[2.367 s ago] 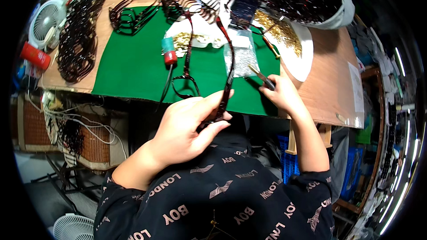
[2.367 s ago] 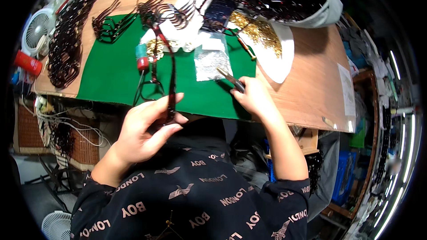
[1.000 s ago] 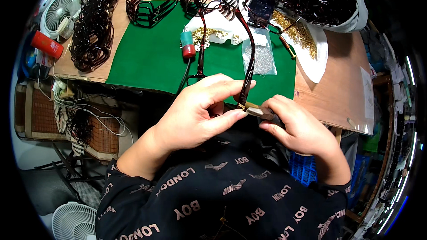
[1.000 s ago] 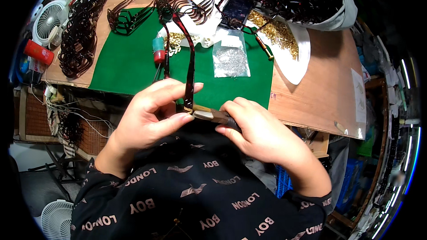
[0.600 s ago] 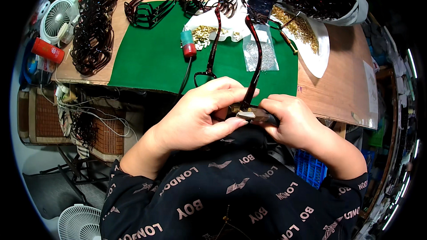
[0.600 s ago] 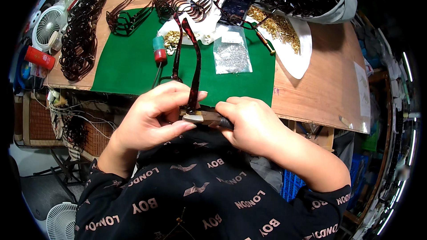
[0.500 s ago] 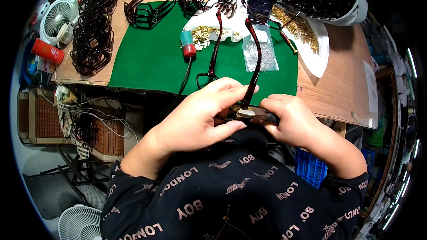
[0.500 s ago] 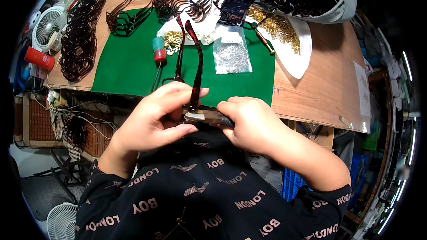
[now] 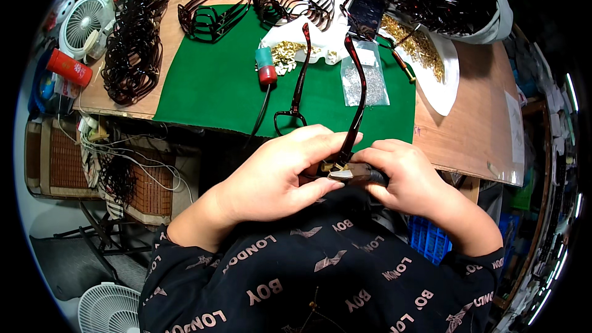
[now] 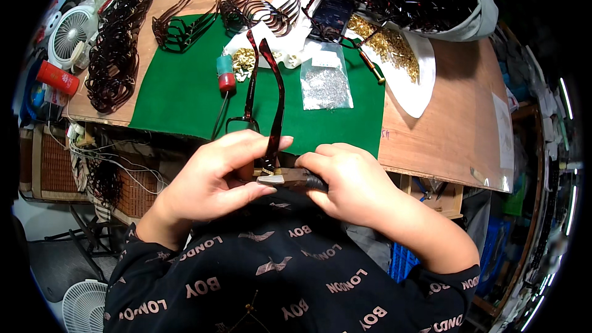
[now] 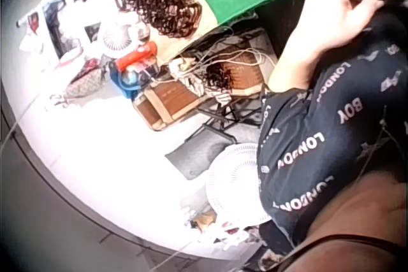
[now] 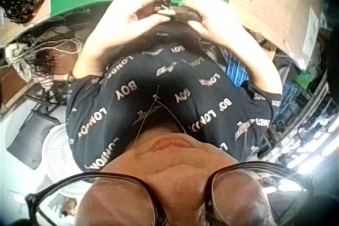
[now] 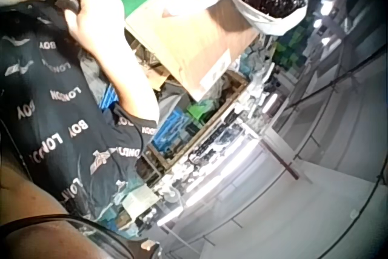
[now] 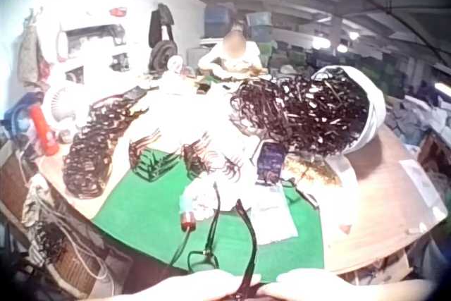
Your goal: The person assembles eyeglasses by attaching temple arms to frames using a soldering iron and pliers. They repeatedly pick up frames, apply heat to the joints, and secure the temples. Finished glasses are placed into a large bin.
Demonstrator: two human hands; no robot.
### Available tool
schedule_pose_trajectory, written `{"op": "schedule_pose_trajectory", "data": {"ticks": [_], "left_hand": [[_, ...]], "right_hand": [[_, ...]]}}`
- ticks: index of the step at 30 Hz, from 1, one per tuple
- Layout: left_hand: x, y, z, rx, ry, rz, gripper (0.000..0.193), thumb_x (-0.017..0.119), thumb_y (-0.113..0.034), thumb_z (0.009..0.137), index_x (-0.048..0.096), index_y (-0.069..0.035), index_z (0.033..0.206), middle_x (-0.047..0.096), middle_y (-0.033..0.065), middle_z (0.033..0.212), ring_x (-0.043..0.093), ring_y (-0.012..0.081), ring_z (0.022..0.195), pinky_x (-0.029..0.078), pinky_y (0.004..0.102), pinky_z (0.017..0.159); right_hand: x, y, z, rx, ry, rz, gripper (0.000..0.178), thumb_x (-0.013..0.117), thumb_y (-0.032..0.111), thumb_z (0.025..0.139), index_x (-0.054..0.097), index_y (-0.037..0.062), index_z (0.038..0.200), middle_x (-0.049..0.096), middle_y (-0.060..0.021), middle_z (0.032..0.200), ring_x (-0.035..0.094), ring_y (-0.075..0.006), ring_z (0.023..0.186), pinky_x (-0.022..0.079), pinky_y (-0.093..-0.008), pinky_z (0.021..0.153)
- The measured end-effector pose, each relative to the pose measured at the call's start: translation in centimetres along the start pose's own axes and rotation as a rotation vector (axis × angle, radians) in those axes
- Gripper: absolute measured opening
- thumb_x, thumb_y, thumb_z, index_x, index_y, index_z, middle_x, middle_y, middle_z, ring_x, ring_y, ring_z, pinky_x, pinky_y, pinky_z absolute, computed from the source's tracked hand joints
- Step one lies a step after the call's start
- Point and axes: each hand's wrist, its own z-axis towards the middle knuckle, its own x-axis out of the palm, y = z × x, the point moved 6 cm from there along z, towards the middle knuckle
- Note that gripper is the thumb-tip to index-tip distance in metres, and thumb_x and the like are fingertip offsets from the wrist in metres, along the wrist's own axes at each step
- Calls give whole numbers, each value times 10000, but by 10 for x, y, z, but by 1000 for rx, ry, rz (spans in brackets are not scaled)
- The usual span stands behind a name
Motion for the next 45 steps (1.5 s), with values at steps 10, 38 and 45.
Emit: {"op": "schedule_pose_trajectory", "data": {"ticks": [10,38,45], "left_hand": [[-11,-2,-7,278,-25,214,502,709,-167,747,535,8,1185,579,149,1032,553,280,949,442,350,822],[-72,44,-51,631,-44,-1155,296,474,-302,941,559,-107,736,563,-4,604,440,112,549,379,246,528],[-74,50,-66,538,-250,-1146,234,502,-268,930,593,-99,797,538,-40,581,420,97,550,329,238,553]], "right_hand": [[3,-15,5,-3,-27,139,200,648,54,646,580,46,835,561,-97,734,557,-296,710,454,-369,633],[38,-27,153,78,-423,-161,470,651,342,780,533,8,1088,592,-186,870,614,-345,772,508,-385,675],[51,-24,195,209,-342,-142,522,626,219,760,450,15,1206,584,-204,973,622,-325,763,503,-409,694]]}}
